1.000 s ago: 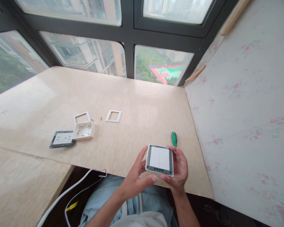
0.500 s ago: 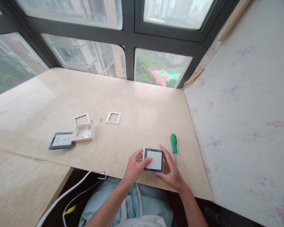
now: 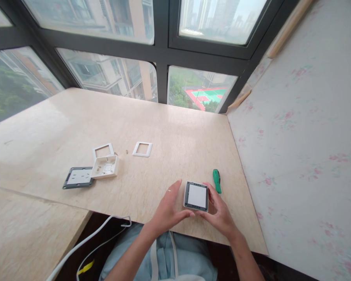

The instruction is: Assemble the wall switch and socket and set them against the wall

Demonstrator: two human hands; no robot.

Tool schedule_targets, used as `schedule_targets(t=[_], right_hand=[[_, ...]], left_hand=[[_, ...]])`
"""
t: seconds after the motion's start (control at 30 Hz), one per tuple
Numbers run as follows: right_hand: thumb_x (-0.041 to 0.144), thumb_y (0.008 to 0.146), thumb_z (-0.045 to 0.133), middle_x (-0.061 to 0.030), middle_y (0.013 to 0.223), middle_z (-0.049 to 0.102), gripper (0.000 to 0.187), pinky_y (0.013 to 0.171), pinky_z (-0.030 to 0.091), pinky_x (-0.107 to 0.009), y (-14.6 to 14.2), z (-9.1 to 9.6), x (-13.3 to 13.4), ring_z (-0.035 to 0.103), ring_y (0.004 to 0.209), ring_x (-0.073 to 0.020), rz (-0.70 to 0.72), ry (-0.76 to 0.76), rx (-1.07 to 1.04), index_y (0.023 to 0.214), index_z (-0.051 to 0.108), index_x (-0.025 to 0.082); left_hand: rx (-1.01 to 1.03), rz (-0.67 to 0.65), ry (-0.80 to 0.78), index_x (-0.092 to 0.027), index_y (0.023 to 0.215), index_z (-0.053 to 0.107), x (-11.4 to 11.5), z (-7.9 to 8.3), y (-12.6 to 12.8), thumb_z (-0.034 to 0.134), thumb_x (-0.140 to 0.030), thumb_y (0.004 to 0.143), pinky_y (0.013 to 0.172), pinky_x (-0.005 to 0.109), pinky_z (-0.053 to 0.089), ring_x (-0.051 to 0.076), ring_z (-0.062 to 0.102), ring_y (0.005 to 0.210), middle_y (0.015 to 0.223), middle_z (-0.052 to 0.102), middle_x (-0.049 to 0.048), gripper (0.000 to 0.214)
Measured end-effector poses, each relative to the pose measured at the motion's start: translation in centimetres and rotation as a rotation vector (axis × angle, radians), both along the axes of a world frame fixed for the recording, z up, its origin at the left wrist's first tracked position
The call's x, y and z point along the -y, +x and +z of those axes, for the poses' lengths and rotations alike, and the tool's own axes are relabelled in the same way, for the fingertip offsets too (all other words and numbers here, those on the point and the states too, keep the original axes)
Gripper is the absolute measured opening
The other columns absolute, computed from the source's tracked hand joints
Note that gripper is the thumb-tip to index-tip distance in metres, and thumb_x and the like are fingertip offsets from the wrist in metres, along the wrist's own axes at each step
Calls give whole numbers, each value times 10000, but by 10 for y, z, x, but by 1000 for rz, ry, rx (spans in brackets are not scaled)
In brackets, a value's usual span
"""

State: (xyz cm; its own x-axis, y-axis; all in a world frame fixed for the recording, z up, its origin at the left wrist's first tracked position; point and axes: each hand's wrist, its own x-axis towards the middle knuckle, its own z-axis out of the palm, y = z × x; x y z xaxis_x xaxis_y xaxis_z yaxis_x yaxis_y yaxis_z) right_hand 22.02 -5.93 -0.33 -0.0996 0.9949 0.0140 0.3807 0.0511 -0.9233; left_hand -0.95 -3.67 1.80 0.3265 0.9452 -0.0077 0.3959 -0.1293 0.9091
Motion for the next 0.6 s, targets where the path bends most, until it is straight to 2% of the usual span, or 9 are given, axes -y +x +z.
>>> schedule_targets(t=[0.17,0.4,0.6], right_hand=[[260,730,787,-98,1556,365,920,1151,334,-522,2,1,-4,361,1430,-282,10,-42,11,1499,285,312],[295,746,778,-111,1557,363,880,1128,368,-530,4,-9,-8,379,1419,-299,17,-57,7,1492,312,309],[361,722,798,-101,1593,301,953,1162,234,-619,14,-1,-14,257,1470,-330,88,-79,214,1519,277,323]], left_hand=[[-98,-160,117,-242,1530,180,-16,-16,-5,819,-320,718,1183,558,262,319,261,1467,1582,275,173,1037],[-72,-195,167,-207,1481,306,-28,-15,-3,821,-309,677,1135,531,340,342,395,1392,1506,413,181,959],[-53,-194,173,-206,1452,357,-28,-10,-4,797,-355,695,1124,494,347,332,439,1354,1472,464,162,888]])
